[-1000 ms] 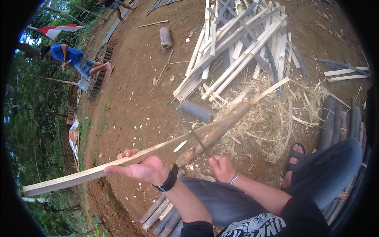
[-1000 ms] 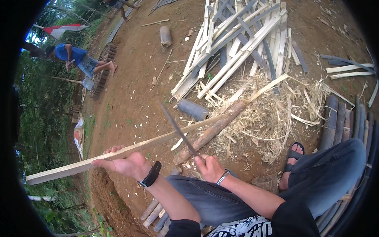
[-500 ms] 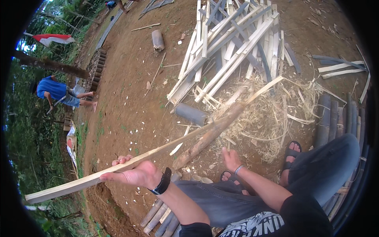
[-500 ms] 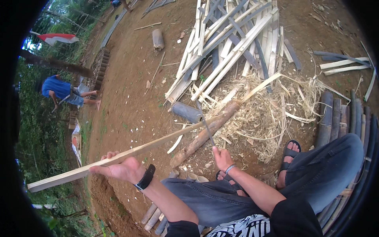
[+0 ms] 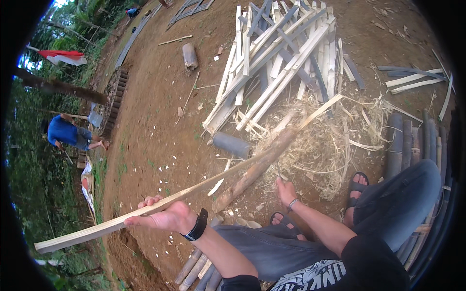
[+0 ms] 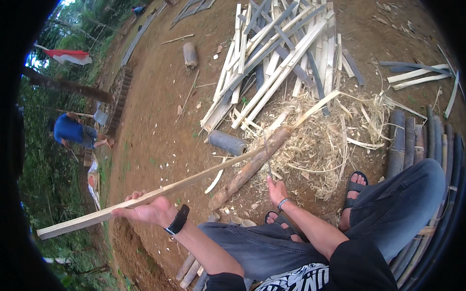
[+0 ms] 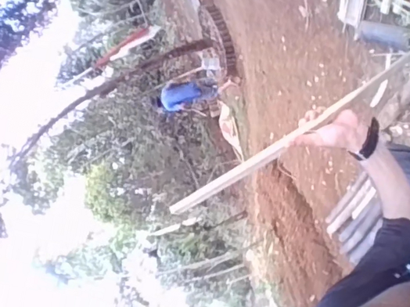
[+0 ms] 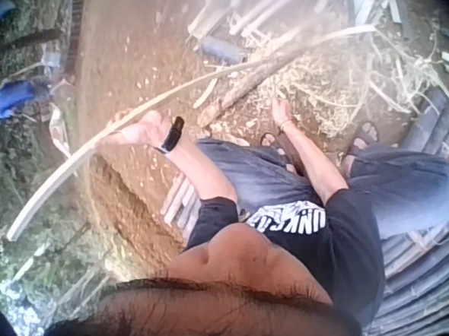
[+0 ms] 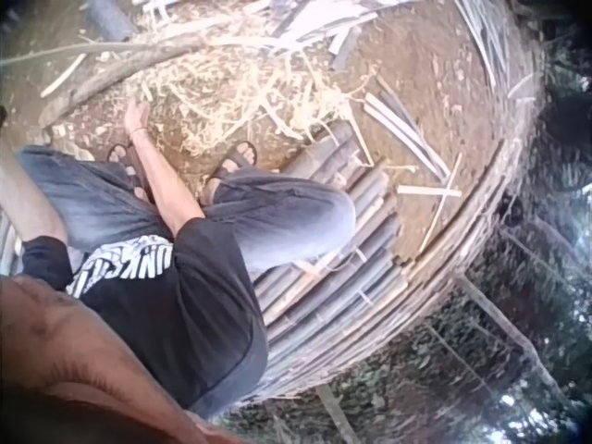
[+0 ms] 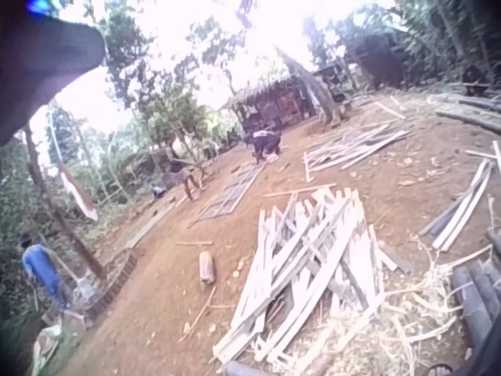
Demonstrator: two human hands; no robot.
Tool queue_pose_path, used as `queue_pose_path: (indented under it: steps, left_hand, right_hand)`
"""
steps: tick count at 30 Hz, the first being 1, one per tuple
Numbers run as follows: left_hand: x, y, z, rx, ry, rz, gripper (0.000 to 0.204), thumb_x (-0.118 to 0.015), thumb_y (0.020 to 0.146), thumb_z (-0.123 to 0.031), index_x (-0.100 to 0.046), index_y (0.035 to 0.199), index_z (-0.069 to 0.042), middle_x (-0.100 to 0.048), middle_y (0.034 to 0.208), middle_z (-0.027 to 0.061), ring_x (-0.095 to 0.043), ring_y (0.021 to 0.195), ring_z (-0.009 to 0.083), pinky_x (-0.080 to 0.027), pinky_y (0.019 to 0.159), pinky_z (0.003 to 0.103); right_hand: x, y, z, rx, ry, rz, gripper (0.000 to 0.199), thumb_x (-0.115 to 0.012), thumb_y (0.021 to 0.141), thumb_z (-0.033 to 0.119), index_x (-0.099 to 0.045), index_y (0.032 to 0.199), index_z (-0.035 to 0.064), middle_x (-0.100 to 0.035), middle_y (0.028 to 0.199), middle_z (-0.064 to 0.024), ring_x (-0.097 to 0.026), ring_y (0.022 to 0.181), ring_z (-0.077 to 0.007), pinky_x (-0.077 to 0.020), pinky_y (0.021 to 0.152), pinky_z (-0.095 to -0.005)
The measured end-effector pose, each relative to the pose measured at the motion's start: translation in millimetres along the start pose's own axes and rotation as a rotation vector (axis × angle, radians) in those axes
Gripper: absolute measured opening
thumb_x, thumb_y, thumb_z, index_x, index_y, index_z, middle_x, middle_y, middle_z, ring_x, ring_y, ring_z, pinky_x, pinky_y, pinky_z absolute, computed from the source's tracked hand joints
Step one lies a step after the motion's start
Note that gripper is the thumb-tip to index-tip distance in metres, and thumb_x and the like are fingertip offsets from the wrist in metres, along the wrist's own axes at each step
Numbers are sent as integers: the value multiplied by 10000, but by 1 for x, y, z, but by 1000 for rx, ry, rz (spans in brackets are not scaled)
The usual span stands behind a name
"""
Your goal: The person uses a large blade to shave down a long piece of wood while sitting on a pile of bamboo poles, repeatedly scraping the edge of the wood to smooth it.
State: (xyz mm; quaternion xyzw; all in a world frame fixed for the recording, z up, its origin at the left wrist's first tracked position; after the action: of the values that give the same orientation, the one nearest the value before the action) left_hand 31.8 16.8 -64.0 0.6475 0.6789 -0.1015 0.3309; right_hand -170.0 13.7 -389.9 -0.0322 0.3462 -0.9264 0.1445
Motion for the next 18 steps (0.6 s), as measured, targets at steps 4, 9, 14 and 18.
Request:
queue_pose_path:
  steps: [4,9,14,18]
  left_hand:
    - [4,2,2,-18,17,34,543,-620,761,-666,-433,753,-156,-431,609,-44,-476,582,66,-399,629,214]
    - [2,1,0,7,3,9,542,-618,765,-664,-432,759,-154,-438,626,-43,-478,582,69,-409,634,223]
    - [0,1,2,-13,7,29,542,-612,768,-667,-424,774,-159,-439,642,-43,-487,596,70,-414,671,233]
    - [10,7,3,-15,46,40,561,-601,763,-687,-415,795,-159,-423,638,-43,-487,616,71,-411,692,239]
  right_hand:
    - [-27,-36,34,172,8,90,690,-366,937,540,-501,514,12,-468,427,-84,-518,442,-220,-422,491,-397]
    - [-27,-43,34,358,-145,127,714,-350,937,559,-486,478,30,-456,411,-70,-503,413,-219,-413,469,-404]
    - [7,16,-3,-127,71,-70,733,-358,925,595,-469,456,42,-433,395,-44,-481,381,-194,-397,425,-430]
    - [-34,-44,39,182,60,180,684,-302,942,594,-475,502,99,-425,418,-9,-432,374,-166,-372,416,-349]
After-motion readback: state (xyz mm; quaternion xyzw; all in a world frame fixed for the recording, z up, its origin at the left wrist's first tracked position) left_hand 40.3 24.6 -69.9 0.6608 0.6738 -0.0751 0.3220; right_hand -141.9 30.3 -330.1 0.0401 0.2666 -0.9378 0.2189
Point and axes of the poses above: each hand's wrist, its own y-axis towards the middle knuckle, its own x-axis out of the back of the hand, z = x × y, the point moved 2 cm from there along y, towards the middle knuckle
